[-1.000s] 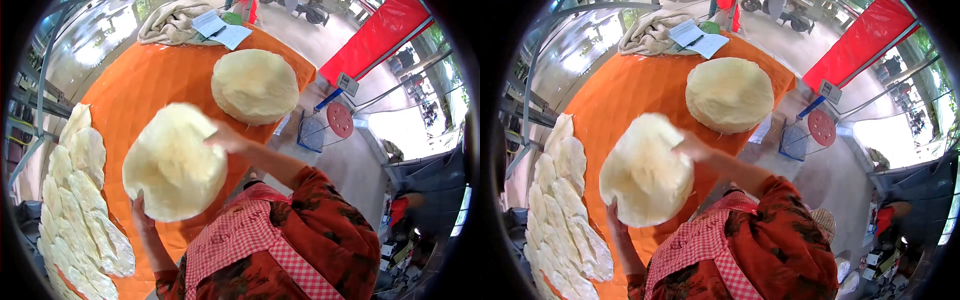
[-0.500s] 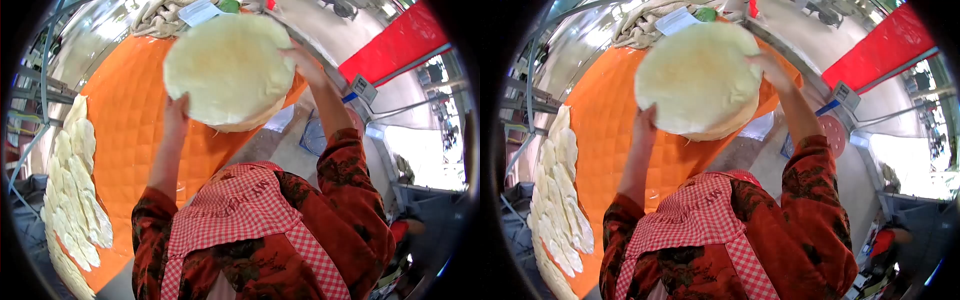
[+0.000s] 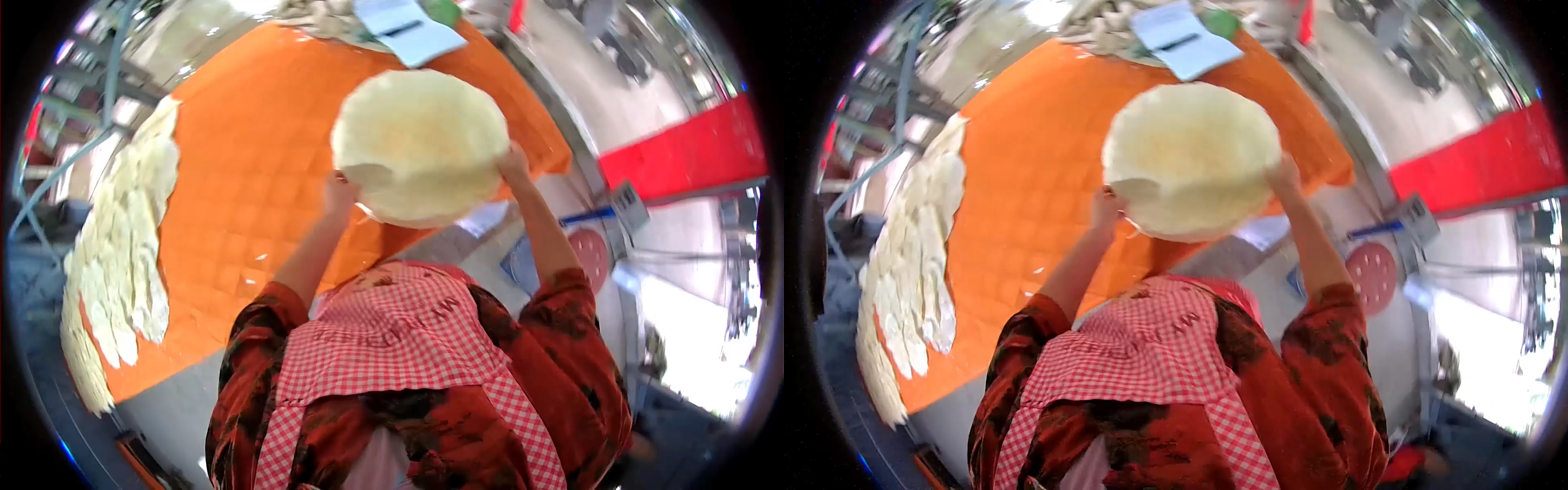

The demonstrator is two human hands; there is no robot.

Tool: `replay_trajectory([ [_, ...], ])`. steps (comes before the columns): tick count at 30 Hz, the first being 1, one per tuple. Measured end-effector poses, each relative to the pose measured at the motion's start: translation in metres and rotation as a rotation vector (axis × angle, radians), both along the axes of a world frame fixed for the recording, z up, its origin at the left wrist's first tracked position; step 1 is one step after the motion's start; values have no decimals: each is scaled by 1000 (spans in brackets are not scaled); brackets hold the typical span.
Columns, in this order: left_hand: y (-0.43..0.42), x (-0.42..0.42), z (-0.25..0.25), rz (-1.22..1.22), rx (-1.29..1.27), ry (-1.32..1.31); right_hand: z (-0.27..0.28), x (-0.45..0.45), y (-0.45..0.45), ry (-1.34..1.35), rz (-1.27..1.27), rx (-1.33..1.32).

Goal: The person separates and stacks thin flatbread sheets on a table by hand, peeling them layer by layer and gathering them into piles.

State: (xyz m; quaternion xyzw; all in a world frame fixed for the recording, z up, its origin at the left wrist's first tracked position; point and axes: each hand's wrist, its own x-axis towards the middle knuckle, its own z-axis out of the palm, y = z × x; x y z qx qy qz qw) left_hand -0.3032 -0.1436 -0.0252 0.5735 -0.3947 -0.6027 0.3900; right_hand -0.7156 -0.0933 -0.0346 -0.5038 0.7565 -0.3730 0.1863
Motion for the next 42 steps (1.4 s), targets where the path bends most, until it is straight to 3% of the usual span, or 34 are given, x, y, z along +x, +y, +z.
replay_trajectory([
  [1, -8, 5, -32, -79, -178, -229, -15, -9, -12, 160, 157, 30],
  [2, -4, 0, -31, 7, -264, -378, 10, 5, -7, 51, 204, -104],
  [3, 0, -1, -6, 26, -238, -379, -32, -7, -15, 577, -35, -235],
  [5, 16, 13, 12, 63, -203, -432, 48, 43, 4, 315, 100, -278],
  [7, 24, 44, 6, 89, -200, -441, 99, 100, 9, 344, 55, -298],
  [9, 33, 84, -13, 145, -268, -389, 114, 137, 10, 462, 128, -269],
  [13, 81, 209, -21, 420, -320, -418, 77, 225, 3, -148, 333, -101],
  [16, 130, 324, -28, 702, -349, -464, 23, 326, -9, -176, 462, 34],
  [17, 148, 368, -36, 783, -318, -574, -8, 361, -17, -218, 680, -140],
  [19, 188, 449, -45, 933, -265, -727, 30, 470, -9, -438, 723, 240],
  [21, 221, 521, -33, 1036, -199, -852, 17, 554, -11, -432, 981, 297],
  [23, 239, 581, -25, 1067, -114, -1024, 9, 631, -12, -519, 1149, 450],
  [26, 252, 674, -11, 1022, -40, -1297, 1, 725, -3, -370, 1300, 519],
  [27, 255, 694, -17, 955, 0, -1358, -1, 752, -1, -306, 1374, 418],
  [29, 259, 711, -11, 778, 59, -1455, 0, 809, -2, -271, 1457, 303],
  [31, 260, 708, -20, 800, 52, -1440, -2, 841, 4, -277, 1518, 344],
  [32, 259, 704, -15, 773, -65, -1619, -6, 866, 5, -277, 1566, 352],
  [34, 258, 706, -28, 783, 45, -1556, -14, 917, 12, -350, 1601, 433],
  [38, 271, 720, -11, 692, -62, -1407, 12, 1005, 35, -486, 1629, 756],
  [40, 278, 728, -1, 722, -136, -1255, 30, 1059, 36, -477, 1678, 853],
  [42, 300, 759, -15, 662, -285, -921, 45, 1128, 24, -393, 1701, 865],
])
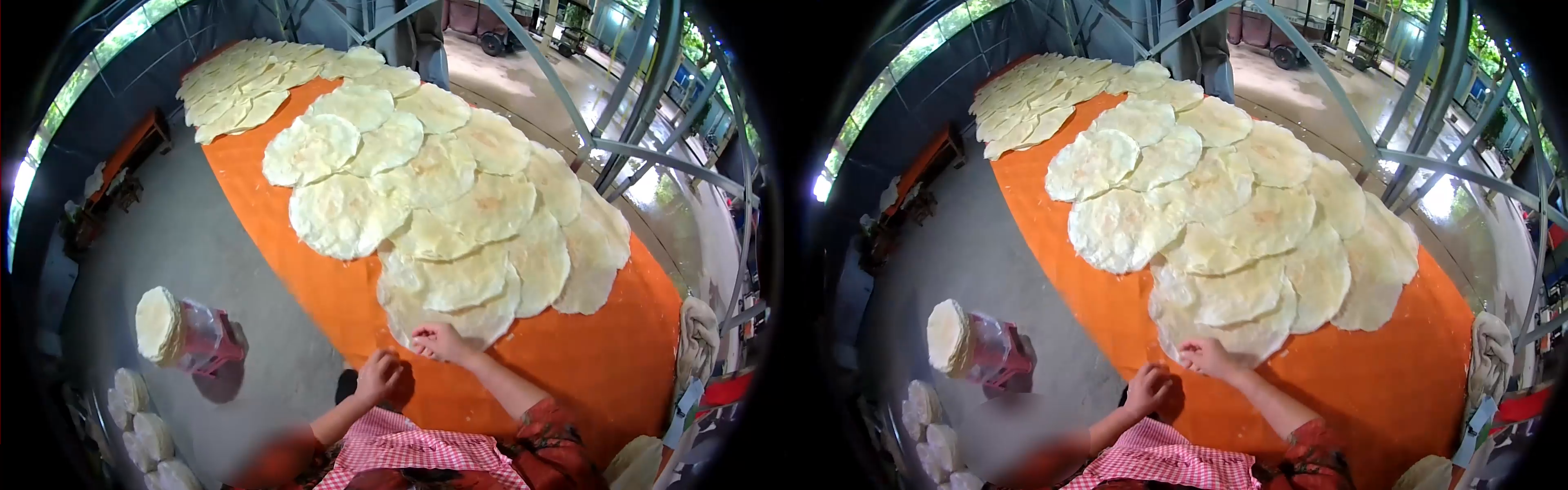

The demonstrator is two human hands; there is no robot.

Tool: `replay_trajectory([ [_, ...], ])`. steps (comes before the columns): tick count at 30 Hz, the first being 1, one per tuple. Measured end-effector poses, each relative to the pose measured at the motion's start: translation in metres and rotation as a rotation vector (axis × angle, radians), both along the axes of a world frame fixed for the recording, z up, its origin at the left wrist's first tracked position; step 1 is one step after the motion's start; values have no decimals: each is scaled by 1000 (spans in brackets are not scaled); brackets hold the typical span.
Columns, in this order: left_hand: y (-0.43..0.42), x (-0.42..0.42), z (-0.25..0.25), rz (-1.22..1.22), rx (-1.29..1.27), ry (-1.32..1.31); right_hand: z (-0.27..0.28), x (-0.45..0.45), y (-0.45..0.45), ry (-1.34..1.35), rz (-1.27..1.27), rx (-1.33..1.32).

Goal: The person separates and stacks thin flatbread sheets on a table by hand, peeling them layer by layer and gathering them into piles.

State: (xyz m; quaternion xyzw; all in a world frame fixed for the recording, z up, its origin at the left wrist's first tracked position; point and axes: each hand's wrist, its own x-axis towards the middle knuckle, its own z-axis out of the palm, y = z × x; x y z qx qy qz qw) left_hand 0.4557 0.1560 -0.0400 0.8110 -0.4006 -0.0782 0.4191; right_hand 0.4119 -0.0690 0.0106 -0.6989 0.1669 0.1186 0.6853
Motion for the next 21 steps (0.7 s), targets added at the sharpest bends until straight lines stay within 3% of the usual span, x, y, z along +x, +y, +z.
replay_trajectory([
  [1, 8, 27, 11, 6, -80, 184, 1, 38, -9, 45, -10, -29],
  [3, 32, 135, -5, 104, -153, -115, -4, 115, -29, 28, -65, -15],
  [4, 49, 206, -42, 260, -171, -52, -9, 162, -43, -42, -106, 18],
  [6, 58, 337, -5, 501, -181, -43, -9, 258, -65, -156, -123, -114],
  [8, 69, 454, 11, 589, -110, -379, -10, 365, -84, -152, -256, -195],
  [9, 72, 500, 13, 572, -43, -442, -34, 424, -103, -229, -335, -274],
  [11, 71, 575, 14, 536, 88, -574, -15, 510, -104, -111, -548, -356],
  [14, 57, 623, 4, 574, 253, -587, -48, 606, -120, 160, -632, -600],
  [18, 48, 635, 15, 550, 323, -462, -61, 650, -115, 222, -778, -280],
  [19, 46, 636, 17, 555, 334, -493, -92, 668, -122, 23, -724, -162],
  [21, 46, 644, 16, 532, 350, -456, -41, 690, -97, -254, -702, -304],
])
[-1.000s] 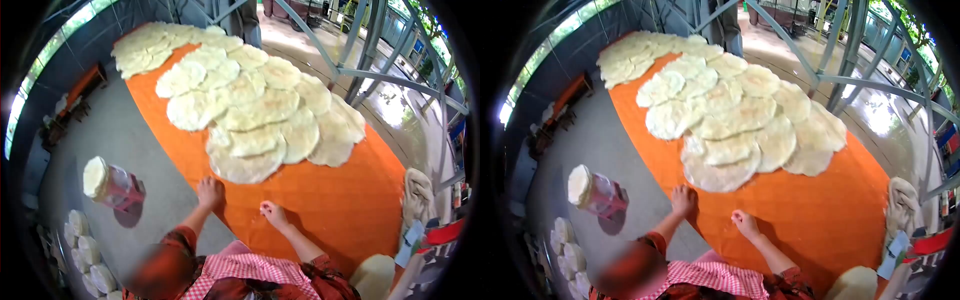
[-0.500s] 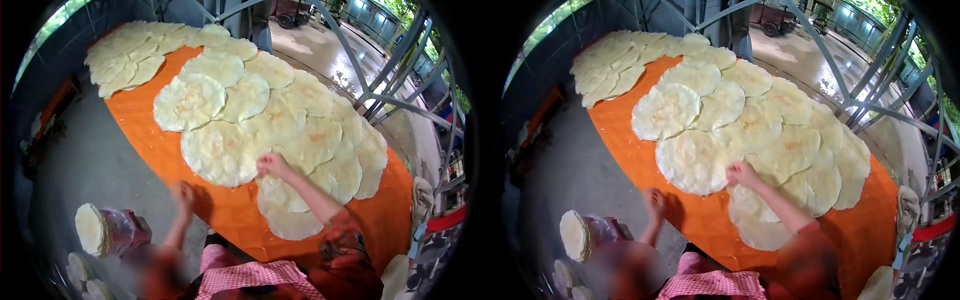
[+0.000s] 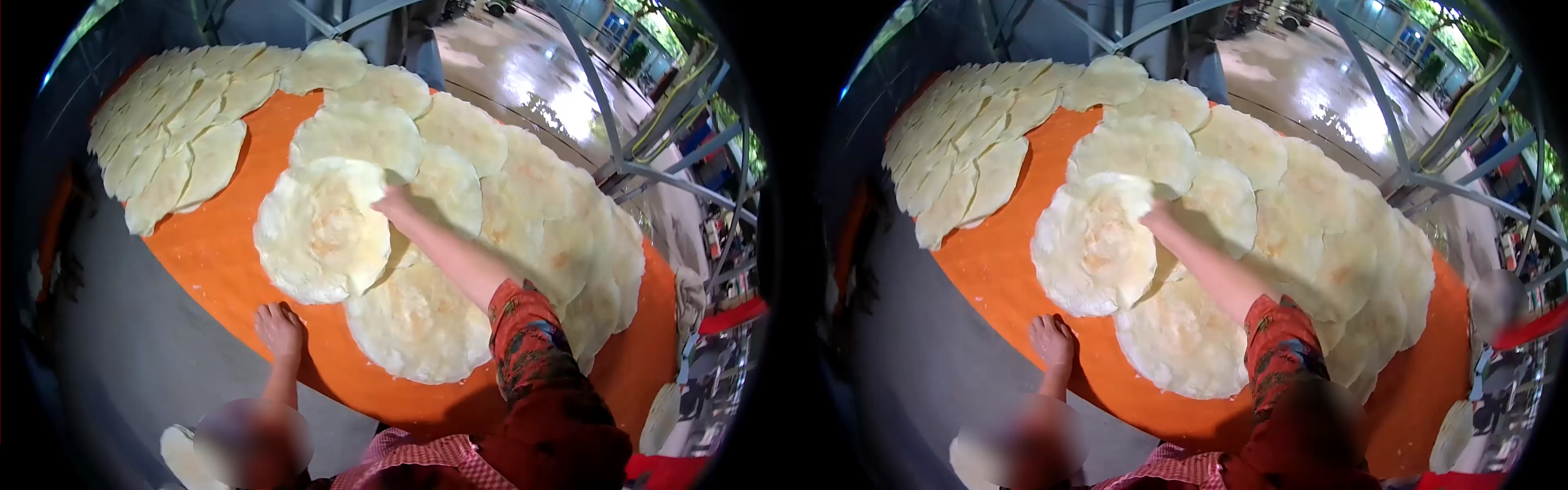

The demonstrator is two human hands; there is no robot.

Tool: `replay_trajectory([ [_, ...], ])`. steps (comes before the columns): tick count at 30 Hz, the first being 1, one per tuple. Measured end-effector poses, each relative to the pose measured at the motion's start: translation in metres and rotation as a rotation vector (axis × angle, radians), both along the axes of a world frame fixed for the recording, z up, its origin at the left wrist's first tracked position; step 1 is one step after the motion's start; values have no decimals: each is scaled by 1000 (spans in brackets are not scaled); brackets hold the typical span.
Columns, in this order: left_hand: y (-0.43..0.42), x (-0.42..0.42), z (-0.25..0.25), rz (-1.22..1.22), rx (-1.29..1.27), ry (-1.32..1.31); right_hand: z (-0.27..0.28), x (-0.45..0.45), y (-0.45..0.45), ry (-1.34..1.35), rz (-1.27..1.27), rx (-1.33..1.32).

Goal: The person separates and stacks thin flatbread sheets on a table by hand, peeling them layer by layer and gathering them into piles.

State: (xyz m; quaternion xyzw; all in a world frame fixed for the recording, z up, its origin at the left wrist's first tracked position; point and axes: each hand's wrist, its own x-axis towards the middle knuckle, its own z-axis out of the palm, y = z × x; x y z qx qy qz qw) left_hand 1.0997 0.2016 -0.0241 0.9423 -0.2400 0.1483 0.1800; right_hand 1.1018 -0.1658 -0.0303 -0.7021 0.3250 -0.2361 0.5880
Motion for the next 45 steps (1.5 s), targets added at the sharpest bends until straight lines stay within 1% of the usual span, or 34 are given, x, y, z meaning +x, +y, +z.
replay_trajectory([
  [1, -4, 5, -2, -8, -5, 19, 29, 16, -4, 83, 142, -33],
  [2, -5, 9, -4, -11, 9, 16, 82, 22, 4, -3, 199, -14],
  [4, -7, 15, -7, -33, -11, -15, 147, 40, -19, -80, 272, -154],
  [5, -7, 15, -10, -36, -21, -23, 179, 43, -34, 2, 235, -277],
  [6, -8, 16, -10, -26, -8, 3, 174, 56, -64, -144, 194, -145],
  [7, -10, 17, -7, -31, -6, 15, 179, 54, -87, -280, 259, 36],
  [8, -12, 17, -5, -34, -5, 26, 164, 65, -119, -251, 185, 4],
  [10, -11, 18, -10, -5, 35, 75, 122, 72, -167, -153, -24, -158],
  [12, -9, 21, -16, -3, 61, 98, 54, 84, -216, 138, -114, -221],
  [15, -13, 24, -18, -16, 77, 95, -6, 88, -244, 397, -140, -439],
  [16, -13, 24, -20, -20, 78, 96, -31, 95, -262, 369, -135, -390],
  [18, -13, 23, -21, -28, 86, 85, -65, 123, -315, 241, -169, -490],
  [20, -17, 22, -21, -26, 100, 58, -70, 129, -318, 264, -75, -316],
  [21, -19, 21, -20, -26, 100, 42, -23, 129, -300, 365, 49, 2],
  [23, -18, 22, -24, -31, 101, 67, 31, 114, -263, 353, 142, 115],
  [25, -13, 22, -25, -41, 100, 59, 90, 95, -226, 52, 186, 304],
  [26, -14, 24, -26, -60, 93, 37, 131, 80, -213, 46, 135, 313],
  [27, -13, 22, -26, -79, 92, 24, 157, 63, -201, 47, 81, 329],
  [29, -13, 19, -26, -52, 94, 39, 166, 0, -206, -209, 155, 294],
  [30, -12, 20, -28, -56, 91, 35, 170, -41, -197, -176, 97, 315],
  [31, -11, 22, -28, -55, 89, 28, 170, -81, -181, -148, 44, 336],
  [33, -10, 22, -28, -40, 108, 22, 135, -137, -159, -58, -58, 291],
  [35, -9, 21, -28, -26, 129, 14, 72, -177, -155, 337, -158, 101],
  [37, -8, 20, -27, -38, 133, -6, 11, -201, -153, 505, -214, 143],
  [38, -8, 20, -26, -44, 137, -16, 4, -204, -148, 589, -239, 167],
  [39, -9, 19, -24, -41, 143, -15, 0, -206, -148, 514, -277, 299],
  [41, -10, 18, -21, -31, 155, -10, 20, -194, -138, 361, -350, 557],
  [42, -9, 18, -22, -23, 173, -5, 30, -180, -135, 299, -504, 720],
  [44, -7, 19, -25, -17, 180, -6, 17, -166, -145, 161, -421, 821],
  [45, -5, 20, -27, -20, 189, -4, 9, -151, -155, 117, -384, 811],
])
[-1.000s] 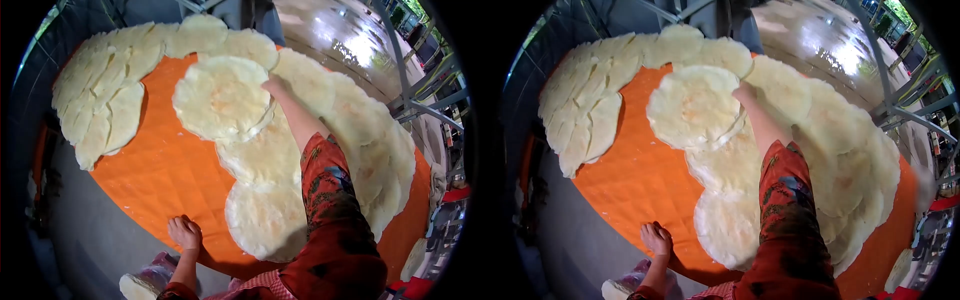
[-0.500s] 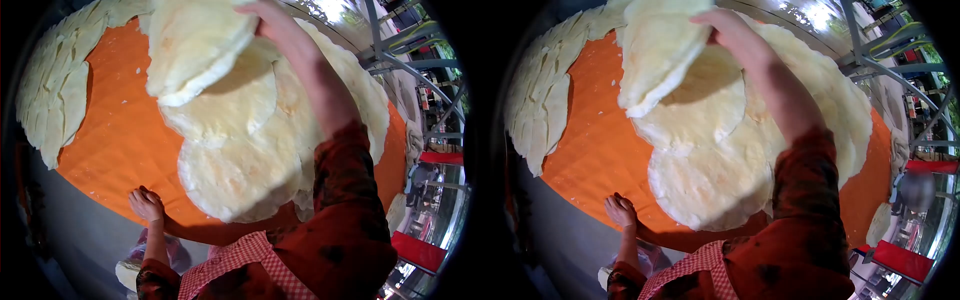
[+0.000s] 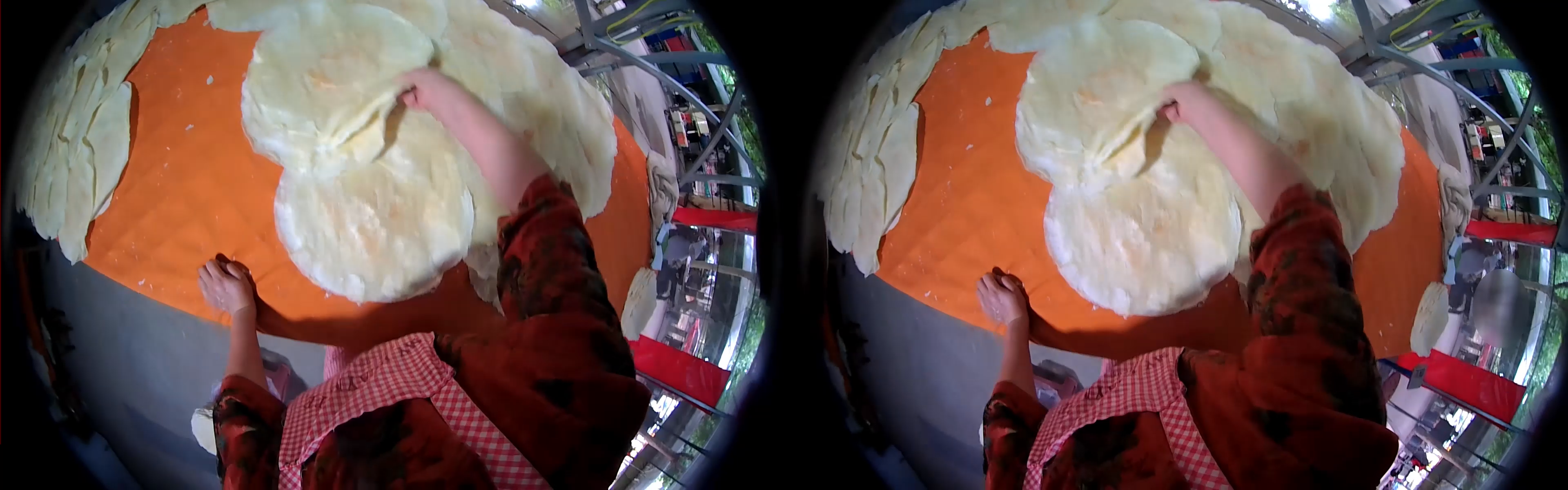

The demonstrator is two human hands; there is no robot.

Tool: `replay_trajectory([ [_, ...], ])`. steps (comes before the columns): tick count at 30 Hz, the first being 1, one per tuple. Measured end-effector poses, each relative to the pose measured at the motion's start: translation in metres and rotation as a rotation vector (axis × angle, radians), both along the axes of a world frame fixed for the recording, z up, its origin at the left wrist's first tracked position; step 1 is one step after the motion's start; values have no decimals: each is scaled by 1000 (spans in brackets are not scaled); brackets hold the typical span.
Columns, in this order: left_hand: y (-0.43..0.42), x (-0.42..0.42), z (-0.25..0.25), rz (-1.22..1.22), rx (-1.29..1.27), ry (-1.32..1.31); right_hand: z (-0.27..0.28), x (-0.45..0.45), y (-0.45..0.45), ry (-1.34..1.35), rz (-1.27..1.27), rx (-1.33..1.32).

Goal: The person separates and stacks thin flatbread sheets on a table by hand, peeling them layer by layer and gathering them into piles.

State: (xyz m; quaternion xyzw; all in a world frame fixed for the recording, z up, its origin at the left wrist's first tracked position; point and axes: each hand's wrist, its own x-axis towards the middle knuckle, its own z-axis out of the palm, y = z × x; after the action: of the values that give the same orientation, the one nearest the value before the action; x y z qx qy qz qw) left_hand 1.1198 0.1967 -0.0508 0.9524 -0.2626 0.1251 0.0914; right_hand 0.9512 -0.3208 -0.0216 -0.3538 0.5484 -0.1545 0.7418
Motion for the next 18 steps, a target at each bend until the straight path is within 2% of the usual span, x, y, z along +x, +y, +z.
replay_trajectory([
  [1, 2, 1, -5, -8, -9, -15, 40, 21, 19, 130, -100, -85],
  [2, 3, 0, -2, -8, -5, -3, 55, 25, 18, -22, -72, -65],
  [4, 1, -1, 2, -5, -13, 20, 117, 17, 53, -209, 39, -241],
  [7, 2, -1, 3, -1, -31, 49, 163, -42, 93, -326, 15, -520],
  [8, 2, -1, 4, -2, -35, 54, 141, -71, 76, -322, 66, -592],
  [9, 3, -2, 5, 1, -39, 57, 124, -94, 64, -205, 59, -606],
  [10, 2, -1, 5, 4, -43, 59, 102, -112, 52, -8, 71, -643],
  [11, 3, -1, 5, -2, -58, 75, 60, -138, 29, 74, 139, -721],
  [12, 6, -3, 6, -1, -53, 79, 45, -150, 30, 275, 97, -634],
  [13, 6, -4, 6, 1, -52, 78, 6, -166, 15, 504, 159, -626],
  [14, 1, -3, 6, 8, -59, 73, -28, -180, 8, 522, 187, -869],
  [16, 0, -2, 4, -7, -80, 58, 9, -155, 21, 575, 79, -735],
  [18, 2, -3, 3, -18, -73, 60, 46, -152, 11, 279, 56, -678],
])
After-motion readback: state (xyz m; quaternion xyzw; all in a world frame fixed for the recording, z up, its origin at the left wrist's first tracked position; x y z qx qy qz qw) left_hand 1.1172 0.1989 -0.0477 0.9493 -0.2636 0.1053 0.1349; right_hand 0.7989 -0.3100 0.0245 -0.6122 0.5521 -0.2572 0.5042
